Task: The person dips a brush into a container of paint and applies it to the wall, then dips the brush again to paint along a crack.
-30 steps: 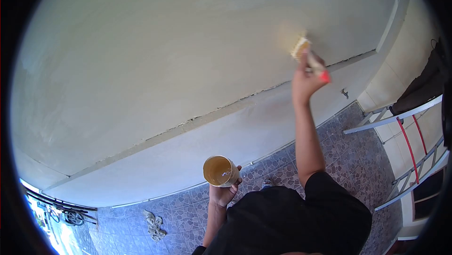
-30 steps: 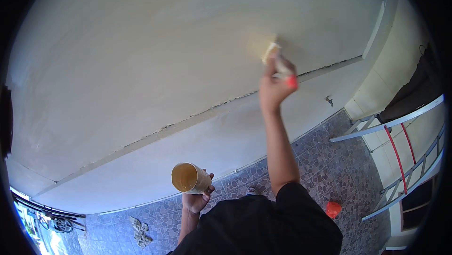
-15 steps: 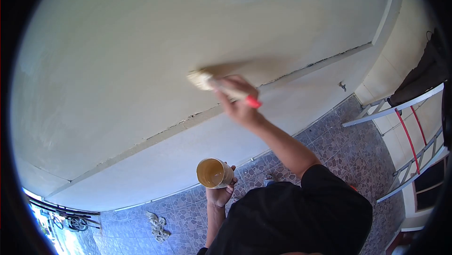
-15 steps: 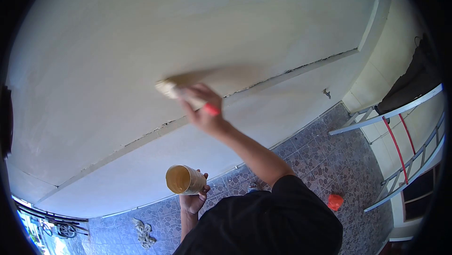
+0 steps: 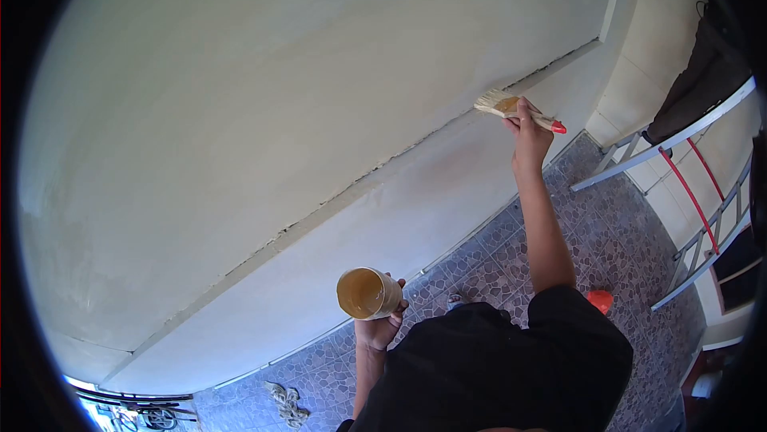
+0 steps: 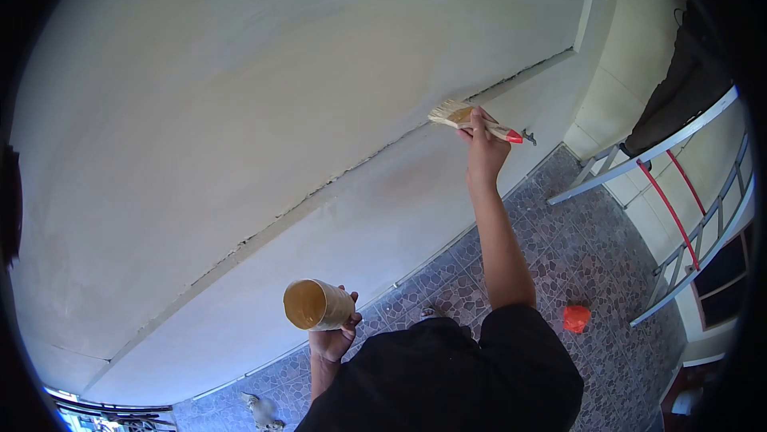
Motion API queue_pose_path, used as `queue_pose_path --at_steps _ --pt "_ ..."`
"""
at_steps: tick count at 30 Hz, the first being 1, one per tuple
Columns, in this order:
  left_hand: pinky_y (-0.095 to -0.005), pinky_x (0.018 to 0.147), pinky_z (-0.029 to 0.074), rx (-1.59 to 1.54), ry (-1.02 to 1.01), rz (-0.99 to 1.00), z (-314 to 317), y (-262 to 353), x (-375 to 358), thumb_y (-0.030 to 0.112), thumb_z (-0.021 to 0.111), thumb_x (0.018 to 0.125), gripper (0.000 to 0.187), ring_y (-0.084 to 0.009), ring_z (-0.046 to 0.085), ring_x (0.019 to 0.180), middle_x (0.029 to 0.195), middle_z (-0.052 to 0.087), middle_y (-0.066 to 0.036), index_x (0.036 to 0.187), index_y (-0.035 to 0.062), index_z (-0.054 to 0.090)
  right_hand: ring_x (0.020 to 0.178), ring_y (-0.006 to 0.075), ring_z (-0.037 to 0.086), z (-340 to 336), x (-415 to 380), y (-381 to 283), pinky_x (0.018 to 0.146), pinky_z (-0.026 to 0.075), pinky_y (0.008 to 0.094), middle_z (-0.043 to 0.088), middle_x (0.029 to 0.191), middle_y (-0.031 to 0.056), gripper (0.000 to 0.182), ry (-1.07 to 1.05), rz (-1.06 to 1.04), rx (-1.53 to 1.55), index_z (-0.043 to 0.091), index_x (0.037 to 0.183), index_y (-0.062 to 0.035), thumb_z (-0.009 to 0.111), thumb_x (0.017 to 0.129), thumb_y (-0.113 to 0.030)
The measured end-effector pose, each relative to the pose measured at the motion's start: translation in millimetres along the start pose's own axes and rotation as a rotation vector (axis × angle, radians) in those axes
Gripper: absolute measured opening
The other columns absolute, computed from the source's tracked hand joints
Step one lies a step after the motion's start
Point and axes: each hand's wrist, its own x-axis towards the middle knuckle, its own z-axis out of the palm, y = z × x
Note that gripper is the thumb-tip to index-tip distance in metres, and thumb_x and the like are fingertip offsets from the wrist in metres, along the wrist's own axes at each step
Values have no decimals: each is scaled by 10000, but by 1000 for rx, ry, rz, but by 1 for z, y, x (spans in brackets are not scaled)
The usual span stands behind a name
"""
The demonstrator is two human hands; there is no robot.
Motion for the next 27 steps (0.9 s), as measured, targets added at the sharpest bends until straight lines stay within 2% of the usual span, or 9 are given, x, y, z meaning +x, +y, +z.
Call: queue_pose_path --at_steps 2,5,10,11,13,15,22,24,27 --pt "-378 766 657 -1 5 3 2 -7 6 426 572 1017 573 -437 636 1012 1410 524 -255 1468 81 496 1022 243 721 -4 9 4 880 635 371 701 1187 171 380 10 89 67 639 1267 88 715 979 -149" --pt "-403 769 664 -30 -5 29 1 -13 9 442 553 1026 587 -463 666 1043 1430 531 -281 1478 75 482 1067 232 708 -6 23 12 900 628 361 714 1157 158 333 1 -60 38 665 1238 88 706 976 -113" --pt "-404 771 665 -27 15 107 -5 -17 12 441 570 1018 605 -461 663 1027 1426 529 -277 1493 82 465 1029 220 714 -2 55 55 844 597 329 737 1091 134 277 124 -596 -419 713 1211 36 713 938 -11" --pt "-404 771 665 -29 18 111 -4 -18 13 441 570 1018 605 -461 663 1027 1426 529 -277 1493 82 465 1029 220 714 -1 56 63 844 597 329 737 1091 134 277 120 -592 -419 713 1211 36 713 938 -11" --pt "-395 764 664 -21 22 141 0 -20 13 431 571 1019 594 -458 662 1026 1425 528 -273 1493 88 468 905 233 719 19 38 66 772 577 345 738 1031 134 328 -58 -836 -456 730 1220 -17 716 898 46" --pt "-373 749 656 -7 41 145 -1 -20 16 425 590 1011 586 -440 642 1015 1432 521 -259 1484 96 484 822 242 705 40 -10 56 729 566 346 734 971 132 376 -148 -799 -546 737 1217 -37 712 862 83" --pt "-350 745 653 43 73 70 -2 -18 43 421 603 1006 581 -423 634 990 1434 513 -253 1476 96 496 785 237 707 56 -124 21 703 571 327 735 901 150 282 -632 -643 -192 743 1125 17 732 853 90" --pt "-352 746 654 61 60 48 2 -18 49 419 602 1007 582 -422 635 990 1433 513 -255 1476 91 495 798 236 704 38 -94 13 708 570 340 733 905 148 230 -575 -741 -189 741 1098 30 734 873 77" --pt "-356 750 656 34 37 35 5 -20 53 421 602 1007 591 -422 637 993 1432 511 -258 1478 82 489 870 220 693 12 -12 23 761 557 341 730 995 137 248 -254 -777 -402 747 1155 10 725 912 50"
